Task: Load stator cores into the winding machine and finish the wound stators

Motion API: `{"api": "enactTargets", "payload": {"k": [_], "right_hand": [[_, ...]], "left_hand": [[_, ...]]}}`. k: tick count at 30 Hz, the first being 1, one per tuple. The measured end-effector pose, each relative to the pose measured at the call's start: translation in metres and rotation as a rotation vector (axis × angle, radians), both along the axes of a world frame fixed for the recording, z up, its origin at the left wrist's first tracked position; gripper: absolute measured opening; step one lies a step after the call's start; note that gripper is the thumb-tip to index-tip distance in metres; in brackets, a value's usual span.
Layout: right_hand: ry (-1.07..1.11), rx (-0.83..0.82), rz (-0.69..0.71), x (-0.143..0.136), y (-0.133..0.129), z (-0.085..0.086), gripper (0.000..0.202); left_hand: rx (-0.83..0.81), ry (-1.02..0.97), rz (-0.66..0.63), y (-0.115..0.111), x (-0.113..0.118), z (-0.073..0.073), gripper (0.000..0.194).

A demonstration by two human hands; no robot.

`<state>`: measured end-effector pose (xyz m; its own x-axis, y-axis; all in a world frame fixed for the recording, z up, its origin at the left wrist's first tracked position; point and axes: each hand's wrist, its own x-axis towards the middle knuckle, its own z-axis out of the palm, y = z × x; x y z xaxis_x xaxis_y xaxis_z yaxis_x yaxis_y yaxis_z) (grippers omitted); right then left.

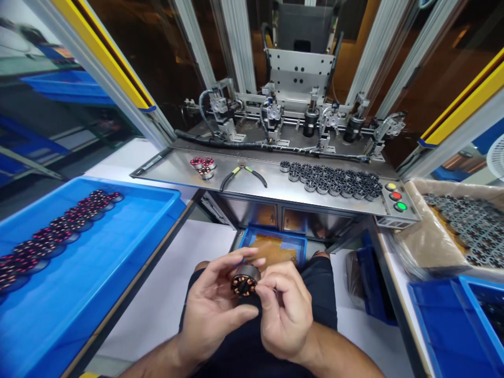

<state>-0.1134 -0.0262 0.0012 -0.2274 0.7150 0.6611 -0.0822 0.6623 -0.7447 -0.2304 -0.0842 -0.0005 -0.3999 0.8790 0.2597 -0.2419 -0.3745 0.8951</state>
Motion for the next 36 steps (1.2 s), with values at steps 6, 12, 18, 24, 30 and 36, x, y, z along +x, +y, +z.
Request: {"api": "enactTargets", "payload": {"k": [6, 12, 18, 24, 30, 36], "right_hand": [[-0.039, 0.073, 0.071, 0.006, 0.014, 0.002, 0.009], [-0.124, 0.138, 0.088, 0.012, 0.017, 0.009, 0.012], [-0.173, 0.098, 0.025, 0.013, 0.014, 0.014, 0.016], [-0.15, -0.009, 0.117, 0.014, 0.014, 0.022, 0.015], [-0.25, 0.247, 0.225, 0.026, 0.022, 0.027, 0.009], [-0.306, 0.33, 0.16, 0.029, 0.024, 0.034, 0.01]], "left_hand": [[-0.151, -0.038, -0.36, -0.002, -0.024, -0.006, 0.051], [-0.109, -0.228, -0.494, -0.001, -0.025, -0.012, 0.034], [-0.015, -0.235, -0.483, -0.002, -0.025, -0.005, 0.031], [0.11, -0.329, -0.386, -0.002, -0.025, -0.003, 0.026], [-0.181, -0.268, -0.598, -0.001, -0.028, 0.0, 0.051], [-0.195, -0.189, -0.603, -0.005, -0.024, -0.003, 0.023]]}}
